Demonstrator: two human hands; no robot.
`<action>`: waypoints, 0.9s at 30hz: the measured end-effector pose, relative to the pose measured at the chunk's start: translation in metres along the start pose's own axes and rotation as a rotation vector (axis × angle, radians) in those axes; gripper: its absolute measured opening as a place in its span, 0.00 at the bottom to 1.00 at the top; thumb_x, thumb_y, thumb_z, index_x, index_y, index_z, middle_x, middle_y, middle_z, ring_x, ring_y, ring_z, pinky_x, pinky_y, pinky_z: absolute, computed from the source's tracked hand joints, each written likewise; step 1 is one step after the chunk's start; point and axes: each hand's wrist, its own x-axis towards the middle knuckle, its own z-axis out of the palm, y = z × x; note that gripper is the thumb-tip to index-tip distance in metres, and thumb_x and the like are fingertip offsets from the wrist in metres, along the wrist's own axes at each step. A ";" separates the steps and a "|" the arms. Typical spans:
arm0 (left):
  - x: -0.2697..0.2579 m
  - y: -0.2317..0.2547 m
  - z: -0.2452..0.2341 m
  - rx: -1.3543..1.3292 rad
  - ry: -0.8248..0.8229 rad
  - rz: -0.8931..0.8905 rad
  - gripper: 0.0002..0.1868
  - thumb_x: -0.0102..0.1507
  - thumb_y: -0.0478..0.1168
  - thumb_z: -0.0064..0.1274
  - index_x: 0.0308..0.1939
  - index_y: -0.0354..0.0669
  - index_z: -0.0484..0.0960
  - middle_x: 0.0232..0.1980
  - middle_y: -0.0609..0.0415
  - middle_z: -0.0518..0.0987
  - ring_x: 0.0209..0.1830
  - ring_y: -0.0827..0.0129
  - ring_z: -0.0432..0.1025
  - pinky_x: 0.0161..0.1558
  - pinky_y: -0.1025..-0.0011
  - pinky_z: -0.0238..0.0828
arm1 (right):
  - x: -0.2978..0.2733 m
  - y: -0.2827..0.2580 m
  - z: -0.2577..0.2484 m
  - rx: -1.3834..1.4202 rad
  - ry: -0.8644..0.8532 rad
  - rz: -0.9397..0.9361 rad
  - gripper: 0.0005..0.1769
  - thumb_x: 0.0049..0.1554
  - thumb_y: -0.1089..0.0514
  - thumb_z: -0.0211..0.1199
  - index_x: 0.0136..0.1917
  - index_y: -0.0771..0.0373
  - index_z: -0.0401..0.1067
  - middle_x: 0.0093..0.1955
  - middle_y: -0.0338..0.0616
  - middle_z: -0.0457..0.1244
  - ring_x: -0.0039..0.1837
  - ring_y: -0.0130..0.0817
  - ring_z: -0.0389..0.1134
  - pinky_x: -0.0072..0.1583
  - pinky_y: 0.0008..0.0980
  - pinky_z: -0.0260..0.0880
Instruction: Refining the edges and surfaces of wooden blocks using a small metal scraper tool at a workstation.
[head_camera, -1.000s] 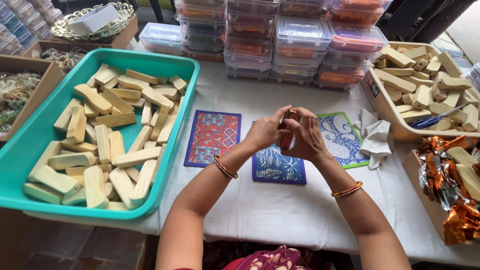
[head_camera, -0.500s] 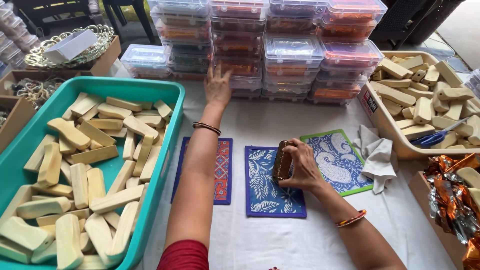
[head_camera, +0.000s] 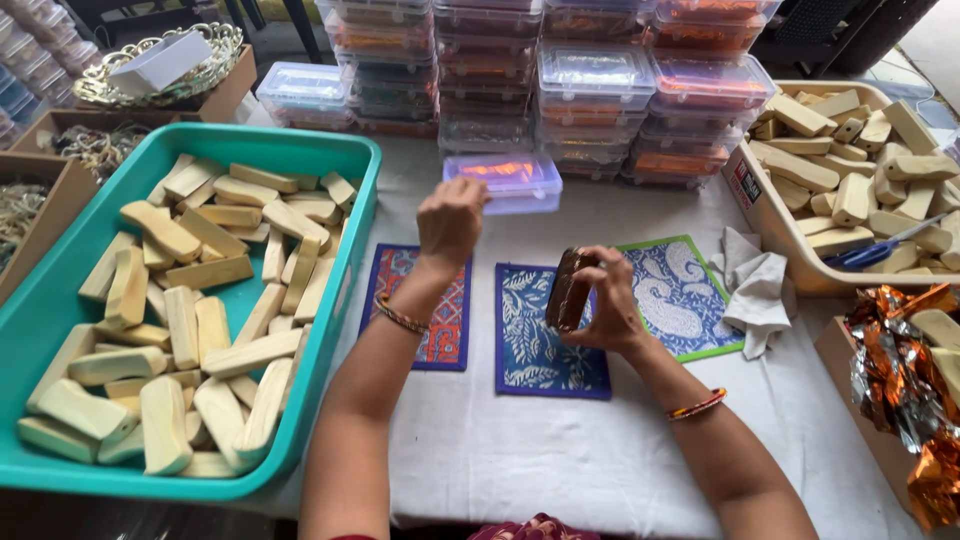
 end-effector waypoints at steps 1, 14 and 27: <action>-0.015 0.008 -0.006 0.000 -0.004 -0.001 0.09 0.61 0.45 0.64 0.40 0.47 0.85 0.40 0.55 0.82 0.42 0.59 0.77 0.40 0.60 0.75 | 0.002 0.000 -0.006 0.003 -0.002 0.003 0.59 0.23 0.46 0.84 0.63 0.51 0.54 0.68 0.57 0.51 0.73 0.62 0.51 0.74 0.62 0.49; -0.116 0.052 -0.065 -0.129 -0.310 0.349 0.37 0.53 0.54 0.69 0.62 0.47 0.76 0.62 0.42 0.75 0.58 0.53 0.73 0.49 0.57 0.74 | -0.034 -0.003 -0.026 0.305 0.343 0.232 0.48 0.37 0.55 0.74 0.65 0.57 0.50 0.70 0.51 0.49 0.76 0.45 0.53 0.77 0.44 0.57; -0.119 0.007 -0.021 -0.651 -0.578 -0.350 0.63 0.38 0.63 0.75 0.70 0.58 0.54 0.72 0.40 0.66 0.75 0.45 0.64 0.73 0.52 0.64 | -0.041 -0.055 -0.023 0.603 -0.088 -0.058 0.53 0.34 0.43 0.78 0.67 0.48 0.52 0.72 0.53 0.49 0.74 0.50 0.54 0.72 0.52 0.62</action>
